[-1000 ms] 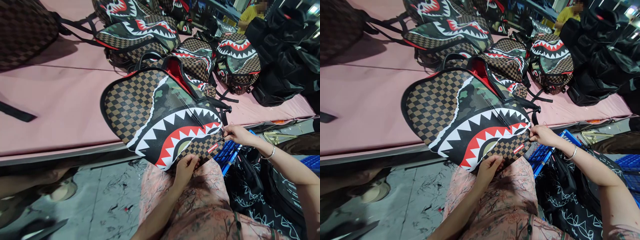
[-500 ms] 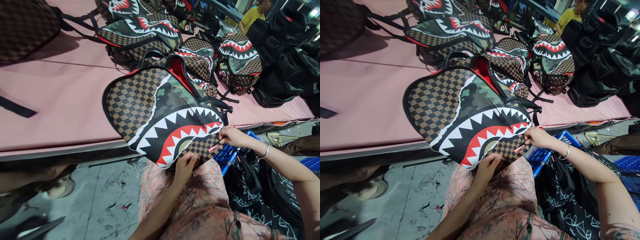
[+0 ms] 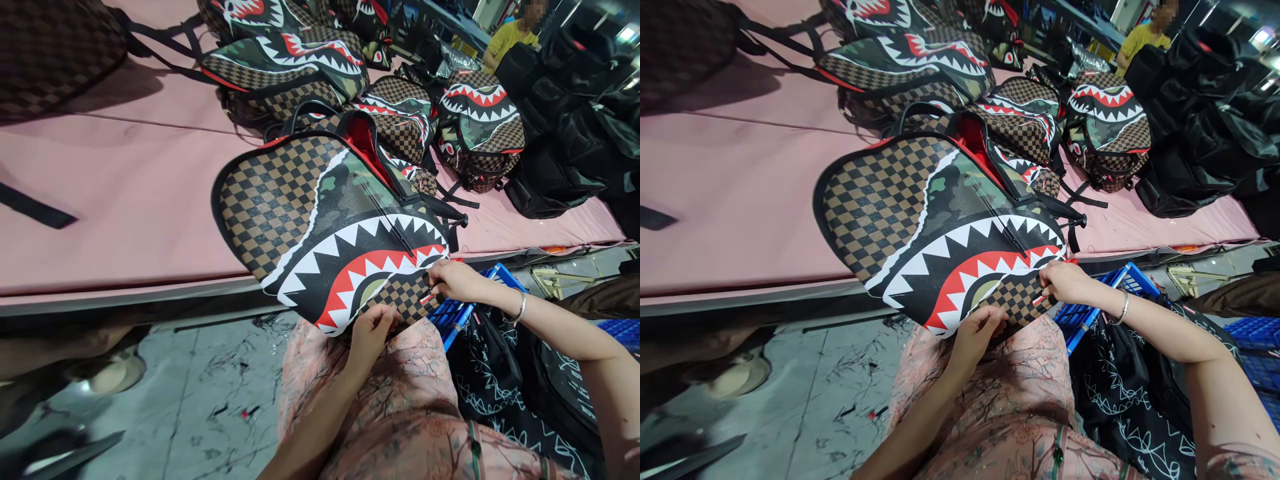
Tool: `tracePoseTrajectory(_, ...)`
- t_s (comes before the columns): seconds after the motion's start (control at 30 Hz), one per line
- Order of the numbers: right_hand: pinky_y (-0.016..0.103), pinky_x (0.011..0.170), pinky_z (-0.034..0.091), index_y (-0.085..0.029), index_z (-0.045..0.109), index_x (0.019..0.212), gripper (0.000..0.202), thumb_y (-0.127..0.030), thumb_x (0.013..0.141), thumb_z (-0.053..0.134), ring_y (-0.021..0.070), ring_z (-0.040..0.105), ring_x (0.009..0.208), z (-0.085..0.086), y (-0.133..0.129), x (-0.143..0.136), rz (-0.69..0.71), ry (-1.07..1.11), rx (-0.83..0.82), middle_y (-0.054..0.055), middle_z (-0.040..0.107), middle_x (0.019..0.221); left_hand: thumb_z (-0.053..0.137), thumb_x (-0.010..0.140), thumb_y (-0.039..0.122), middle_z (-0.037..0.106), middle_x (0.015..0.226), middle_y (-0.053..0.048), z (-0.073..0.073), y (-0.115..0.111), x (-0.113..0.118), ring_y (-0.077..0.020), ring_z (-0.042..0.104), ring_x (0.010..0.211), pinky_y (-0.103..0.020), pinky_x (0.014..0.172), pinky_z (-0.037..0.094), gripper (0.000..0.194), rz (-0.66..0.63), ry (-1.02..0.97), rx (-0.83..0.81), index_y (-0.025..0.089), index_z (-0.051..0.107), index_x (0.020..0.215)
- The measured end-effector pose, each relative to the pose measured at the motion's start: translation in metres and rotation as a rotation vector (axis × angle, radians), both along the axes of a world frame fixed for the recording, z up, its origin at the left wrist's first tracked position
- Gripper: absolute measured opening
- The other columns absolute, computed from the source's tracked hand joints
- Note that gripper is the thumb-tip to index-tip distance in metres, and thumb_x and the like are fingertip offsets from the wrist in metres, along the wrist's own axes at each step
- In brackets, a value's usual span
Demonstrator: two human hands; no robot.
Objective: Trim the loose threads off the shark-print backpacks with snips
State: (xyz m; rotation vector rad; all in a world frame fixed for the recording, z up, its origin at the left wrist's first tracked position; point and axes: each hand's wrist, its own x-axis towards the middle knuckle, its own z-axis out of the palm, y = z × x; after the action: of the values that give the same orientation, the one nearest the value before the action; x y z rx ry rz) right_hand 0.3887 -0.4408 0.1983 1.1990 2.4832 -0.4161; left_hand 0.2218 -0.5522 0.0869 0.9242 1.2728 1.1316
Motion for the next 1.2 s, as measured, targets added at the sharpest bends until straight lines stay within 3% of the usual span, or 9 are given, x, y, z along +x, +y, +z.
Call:
tracePoseTrajectory(0.37, 0.024, 0.065, 0.041, -0.018, 0.056, 0.077, 0.005, -0.013, 0.077, 0.058, 0.0135, 0.053, 0.073, -0.009, -0.004, 0.012, 0.029, 0.309, 0.004, 0.003, 0.055, 0.081, 0.055, 0.071, 0.039, 0.055, 0.057, 0.001, -0.004, 0.005, -0.01, -0.0115, 0.049, 0.052, -0.023, 0.051, 0.04, 0.024, 0.076, -0.086, -0.065, 0.016, 0.059, 0.064)
tracePoseTrajectory(0.43, 0.027, 0.069, 0.043, -0.018, 0.056, 0.08, 0.001, -0.018, 0.079, 0.056, 0.0146, 0.054, 0.076, -0.008, -0.001, 0.013, 0.025, 0.474, -0.021, 0.003, 0.057, 0.081, 0.06, 0.067, 0.034, 0.059, 0.065, 0.0, -0.007, 0.007, -0.019, -0.0106, 0.051, 0.054, -0.022, 0.052, 0.041, 0.019, 0.187, -0.088, -0.063, 0.017, 0.061, 0.076)
tracePoseTrajectory(0.53, 0.032, 0.074, 0.044, -0.019, 0.055, 0.088, 0.01, -0.027, 0.082, 0.053, 0.0172, 0.054, 0.081, -0.011, 0.008, 0.019, -0.119, 0.681, 0.055, 0.004, 0.057, 0.085, 0.061, 0.067, 0.033, 0.06, 0.077, -0.001, -0.013, 0.003, -0.045, -0.0102, 0.054, 0.061, -0.021, 0.058, 0.043, 0.028, 0.438, -0.035, -0.023, 0.018, 0.058, 0.091)
tracePoseTrajectory(0.67, 0.034, 0.076, 0.044, -0.02, 0.054, 0.097, 0.022, -0.036, 0.083, 0.051, 0.0191, 0.053, 0.084, -0.031, 0.029, 0.036, -0.343, 0.796, 0.209, 0.005, 0.056, 0.091, 0.054, 0.075, 0.039, 0.059, 0.079, -0.003, -0.029, -0.013, -0.088, -0.011, 0.054, 0.067, -0.021, 0.062, 0.044, 0.027, 0.693, 0.079, -0.001, 0.017, 0.058, 0.088)
tracePoseTrajectory(0.73, 0.035, 0.077, 0.043, -0.02, 0.054, 0.101, 0.028, -0.039, 0.081, 0.052, 0.0199, 0.053, 0.085, -0.042, 0.039, 0.042, -0.4, 0.824, 0.256, 0.005, 0.056, 0.092, 0.057, 0.073, 0.04, 0.058, 0.083, -0.004, -0.038, -0.016, -0.106, -0.0117, 0.054, 0.072, -0.022, 0.065, 0.044, 0.03, 0.85, 0.118, 0.018, 0.016, 0.056, 0.091)
tracePoseTrajectory(0.8, 0.037, 0.079, 0.043, -0.02, 0.054, 0.103, 0.032, -0.041, 0.08, 0.053, 0.0206, 0.052, 0.087, -0.05, 0.044, 0.041, -0.42, 0.836, 0.281, 0.005, 0.056, 0.092, 0.059, 0.071, 0.041, 0.058, 0.083, -0.003, -0.044, -0.012, -0.121, -0.012, 0.055, 0.072, -0.022, 0.064, 0.044, 0.035, 0.913, 0.114, 0.016, 0.016, 0.053, 0.094)
tracePoseTrajectory(0.97, 0.039, 0.084, 0.042, -0.021, 0.053, 0.105, 0.029, -0.039, 0.082, 0.05, 0.0219, 0.051, 0.093, -0.048, 0.034, 0.01, -0.337, 0.863, 0.313, 0.007, 0.055, 0.099, 0.066, 0.063, 0.037, 0.054, 0.058, 0.004, -0.045, 0.012, -0.144, -0.0091, 0.049, 0.05, -0.02, 0.051, 0.039, 0.028, 0.752, 0.047, 0.01, 0.015, 0.055, 0.078)
tracePoseTrajectory(1.07, 0.038, 0.083, 0.044, -0.022, 0.052, 0.106, 0.027, -0.035, 0.083, 0.05, 0.0218, 0.052, 0.094, -0.043, 0.02, -0.021, -0.228, 0.838, 0.251, 0.007, 0.055, 0.1, 0.065, 0.063, 0.034, 0.052, 0.053, 0.004, -0.044, 0.017, -0.151, -0.0086, 0.048, 0.047, -0.02, 0.051, 0.039, 0.021, 0.782, -0.008, 0.035, 0.015, 0.056, 0.067)
tracePoseTrajectory(1.2, 0.037, 0.078, 0.046, -0.022, 0.054, 0.1, 0.02, -0.032, 0.084, 0.049, 0.0218, 0.054, 0.091, -0.046, 0.008, -0.06, -0.096, 0.787, 0.149, 0.008, 0.056, 0.097, 0.063, 0.065, 0.036, 0.052, 0.06, 0.004, -0.044, 0.011, -0.151, -0.009, 0.053, 0.055, -0.022, 0.058, 0.044, 0.022, 0.859, -0.17, 0.079, 0.017, 0.051, 0.068)
